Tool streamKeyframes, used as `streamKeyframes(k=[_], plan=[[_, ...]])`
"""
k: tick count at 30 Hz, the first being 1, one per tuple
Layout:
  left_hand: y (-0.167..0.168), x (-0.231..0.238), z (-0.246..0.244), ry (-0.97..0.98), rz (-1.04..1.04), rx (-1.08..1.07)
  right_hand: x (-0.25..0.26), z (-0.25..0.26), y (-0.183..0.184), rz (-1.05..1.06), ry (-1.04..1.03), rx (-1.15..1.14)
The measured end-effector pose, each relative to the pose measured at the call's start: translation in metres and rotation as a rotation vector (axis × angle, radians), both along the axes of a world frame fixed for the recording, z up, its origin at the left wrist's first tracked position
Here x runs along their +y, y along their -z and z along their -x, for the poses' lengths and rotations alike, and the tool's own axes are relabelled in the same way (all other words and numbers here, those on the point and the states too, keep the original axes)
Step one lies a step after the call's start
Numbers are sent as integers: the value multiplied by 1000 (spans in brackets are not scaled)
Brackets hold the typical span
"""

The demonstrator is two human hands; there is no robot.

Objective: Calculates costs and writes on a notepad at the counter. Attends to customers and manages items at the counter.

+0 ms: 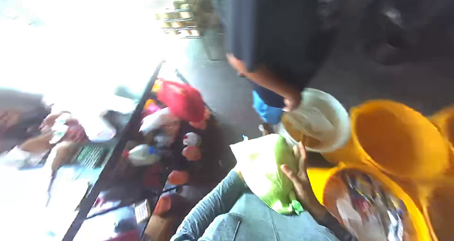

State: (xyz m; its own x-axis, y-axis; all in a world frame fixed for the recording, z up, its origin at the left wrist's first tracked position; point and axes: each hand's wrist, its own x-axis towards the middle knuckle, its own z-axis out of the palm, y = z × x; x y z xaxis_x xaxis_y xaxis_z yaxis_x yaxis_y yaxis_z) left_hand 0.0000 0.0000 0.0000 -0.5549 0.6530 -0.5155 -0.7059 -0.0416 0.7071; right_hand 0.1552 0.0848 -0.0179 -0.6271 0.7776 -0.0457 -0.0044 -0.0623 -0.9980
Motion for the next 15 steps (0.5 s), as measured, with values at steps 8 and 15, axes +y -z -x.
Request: streamKeyframes(k=[8, 15], plan=[[-69, -215, 161, 78, 466, 625, -130, 180, 12, 976, -769, 135], [-57, -373, 222, -537, 764, 794, -208, 341, -2, 967, -989, 84]])
